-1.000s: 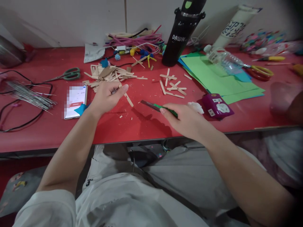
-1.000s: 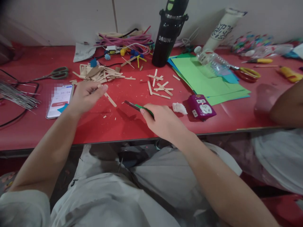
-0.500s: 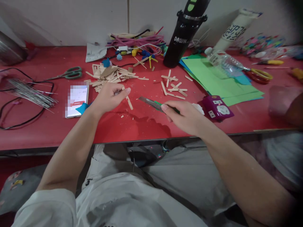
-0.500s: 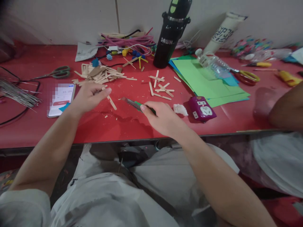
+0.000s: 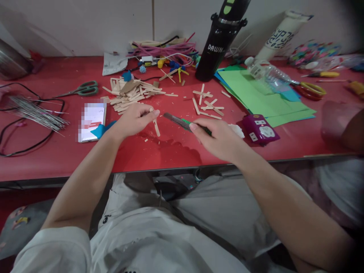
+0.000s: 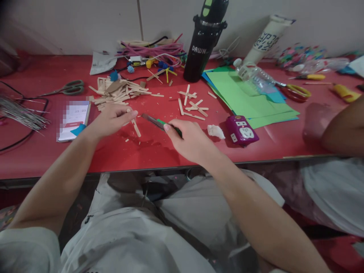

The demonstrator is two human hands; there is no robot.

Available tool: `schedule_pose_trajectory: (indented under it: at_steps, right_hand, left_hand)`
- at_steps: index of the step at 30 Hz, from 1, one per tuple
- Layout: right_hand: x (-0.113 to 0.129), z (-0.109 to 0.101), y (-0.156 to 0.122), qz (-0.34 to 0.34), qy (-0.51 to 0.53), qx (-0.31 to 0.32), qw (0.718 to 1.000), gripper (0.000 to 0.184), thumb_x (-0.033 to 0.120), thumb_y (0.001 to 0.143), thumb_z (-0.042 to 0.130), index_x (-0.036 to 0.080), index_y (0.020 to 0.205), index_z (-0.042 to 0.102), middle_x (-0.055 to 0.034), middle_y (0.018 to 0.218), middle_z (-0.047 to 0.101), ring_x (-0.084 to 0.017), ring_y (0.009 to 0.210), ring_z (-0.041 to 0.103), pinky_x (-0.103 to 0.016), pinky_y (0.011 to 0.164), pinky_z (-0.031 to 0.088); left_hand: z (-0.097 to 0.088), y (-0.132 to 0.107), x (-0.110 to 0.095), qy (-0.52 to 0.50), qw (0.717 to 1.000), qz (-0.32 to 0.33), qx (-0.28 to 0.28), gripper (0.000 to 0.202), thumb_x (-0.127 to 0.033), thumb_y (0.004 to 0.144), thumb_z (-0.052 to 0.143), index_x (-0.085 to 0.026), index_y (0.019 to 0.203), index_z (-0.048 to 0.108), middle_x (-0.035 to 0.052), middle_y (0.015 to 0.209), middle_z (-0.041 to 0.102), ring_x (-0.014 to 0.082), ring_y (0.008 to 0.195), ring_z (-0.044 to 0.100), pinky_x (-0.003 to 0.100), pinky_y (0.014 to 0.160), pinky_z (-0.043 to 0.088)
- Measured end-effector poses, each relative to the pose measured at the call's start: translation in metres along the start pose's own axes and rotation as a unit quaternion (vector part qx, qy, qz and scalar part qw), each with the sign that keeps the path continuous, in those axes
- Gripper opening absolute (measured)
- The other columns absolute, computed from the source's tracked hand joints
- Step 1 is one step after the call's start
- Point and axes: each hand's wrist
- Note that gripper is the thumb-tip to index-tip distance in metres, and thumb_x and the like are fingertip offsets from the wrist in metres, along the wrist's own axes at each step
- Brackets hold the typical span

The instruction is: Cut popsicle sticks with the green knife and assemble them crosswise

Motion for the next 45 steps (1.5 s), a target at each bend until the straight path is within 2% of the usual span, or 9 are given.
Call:
schedule_pose_trajectory:
  at_steps: [10, 18, 24, 29, 31, 34, 37, 41, 45]
  right_hand:
    - [0.005, 0.003, 0.0, -0.008, -0.003, -0.01, 1.0, 0.033, 0.043, 0.099, 0.041, 0.021, 0.074, 0.048, 0.0008, 0.062, 0.047, -0.014, 0.059, 0.039, -0.029, 0.059, 0.028]
    - [0.001, 0.005, 0.002, -0.015, -0.003, -0.019, 1.0, 0.034, 0.042, 0.099, 0.042, 0.021, 0.074, 0.046, 0.0012, 0.062, 0.047, -0.013, 0.06, 0.04, -0.029, 0.059, 0.028]
    - [-0.002, 0.005, 0.004, 0.013, -0.036, -0.005, 0.999, 0.032, 0.043, 0.099, 0.042, 0.02, 0.082, 0.057, -0.0017, 0.068, 0.058, -0.015, 0.062, 0.047, -0.03, 0.06, 0.03]
    - [-0.011, 0.015, 0.006, 0.007, -0.083, 0.034, 0.996, 0.031, 0.04, 0.097, 0.049, 0.018, 0.112, 0.066, -0.011, 0.105, 0.072, -0.026, 0.093, 0.065, -0.034, 0.074, 0.043]
    - [-0.011, 0.022, 0.006, -0.01, -0.111, 0.048, 0.993, 0.034, 0.035, 0.096, 0.052, 0.016, 0.121, 0.064, -0.0144, 0.117, 0.069, -0.03, 0.107, 0.063, -0.038, 0.085, 0.046]
    - [-0.011, 0.025, 0.01, -0.013, -0.163, 0.05, 0.985, 0.034, 0.032, 0.095, 0.055, 0.012, 0.12, 0.066, -0.0182, 0.12, 0.066, -0.035, 0.114, 0.061, -0.043, 0.092, 0.047]
    - [-0.023, 0.013, 0.021, 0.017, -0.115, 0.03, 0.993, 0.031, 0.036, 0.094, 0.058, 0.015, 0.112, 0.07, -0.0161, 0.119, 0.068, -0.031, 0.109, 0.063, -0.041, 0.09, 0.049]
    - [-0.056, -0.016, 0.042, 0.091, -0.078, -0.014, 0.993, 0.029, 0.03, 0.096, 0.056, 0.013, 0.115, 0.069, -0.0147, 0.108, 0.073, -0.024, 0.097, 0.067, -0.035, 0.083, 0.05]
    - [-0.073, -0.031, 0.051, 0.104, -0.064, 0.017, 0.992, 0.016, 0.025, 0.091, 0.063, 0.014, 0.094, 0.075, -0.0107, 0.097, 0.075, -0.019, 0.086, 0.068, -0.028, 0.076, 0.047]
  left_hand:
    - [0.005, 0.001, 0.003, 0.001, 1.0, -0.017, 0.023, 0.036, -0.044, 0.089, 0.05, -0.017, 0.064, 0.056, -0.003, 0.058, 0.043, 0.0106, 0.056, 0.037, 0.028, 0.056, 0.027]
    - [0.004, 0.001, 0.001, 0.027, 0.999, -0.033, 0.011, 0.034, -0.042, 0.088, 0.053, -0.016, 0.067, 0.061, -0.0027, 0.059, 0.046, 0.0108, 0.057, 0.039, 0.028, 0.056, 0.029]
    - [0.006, 0.003, 0.006, 0.03, 0.999, -0.03, 0.004, 0.038, -0.044, 0.091, 0.048, -0.016, 0.07, 0.064, -0.0033, 0.056, 0.043, 0.0109, 0.054, 0.039, 0.028, 0.056, 0.028]
    - [0.002, 0.004, 0.009, 0.01, 0.998, -0.042, -0.049, 0.034, -0.043, 0.09, 0.049, -0.017, 0.07, 0.061, -0.0042, 0.056, 0.042, 0.0109, 0.055, 0.037, 0.028, 0.058, 0.03]
    - [-0.001, 0.004, 0.008, -0.007, 0.997, -0.049, -0.064, 0.029, -0.04, 0.088, 0.052, -0.017, 0.073, 0.062, -0.0042, 0.057, 0.044, 0.0106, 0.056, 0.037, 0.027, 0.058, 0.032]
    - [-0.004, 0.004, 0.005, -0.033, 0.993, -0.071, -0.085, 0.022, -0.037, 0.083, 0.055, -0.018, 0.073, 0.059, -0.0035, 0.06, 0.047, 0.0108, 0.059, 0.041, 0.025, 0.057, 0.032]
    - [-0.004, 0.005, 0.006, -0.073, 0.988, -0.104, -0.087, 0.02, -0.038, 0.081, 0.056, -0.019, 0.076, 0.059, -0.0032, 0.062, 0.048, 0.0109, 0.058, 0.042, 0.024, 0.055, 0.032]
    - [-0.003, 0.006, 0.014, -0.113, 0.982, -0.137, -0.061, 0.022, -0.04, 0.08, 0.055, -0.019, 0.08, 0.061, -0.0035, 0.06, 0.047, 0.011, 0.052, 0.04, 0.024, 0.051, 0.03]
    - [-0.003, 0.006, 0.017, -0.109, 0.985, -0.125, -0.056, 0.022, -0.04, 0.079, 0.057, -0.018, 0.081, 0.061, -0.0041, 0.059, 0.047, 0.0114, 0.055, 0.042, 0.024, 0.053, 0.032]
Point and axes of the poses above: each hand's wrist, its own y-axis towards the middle knuckle, its own z-axis out of the palm, x = y × z
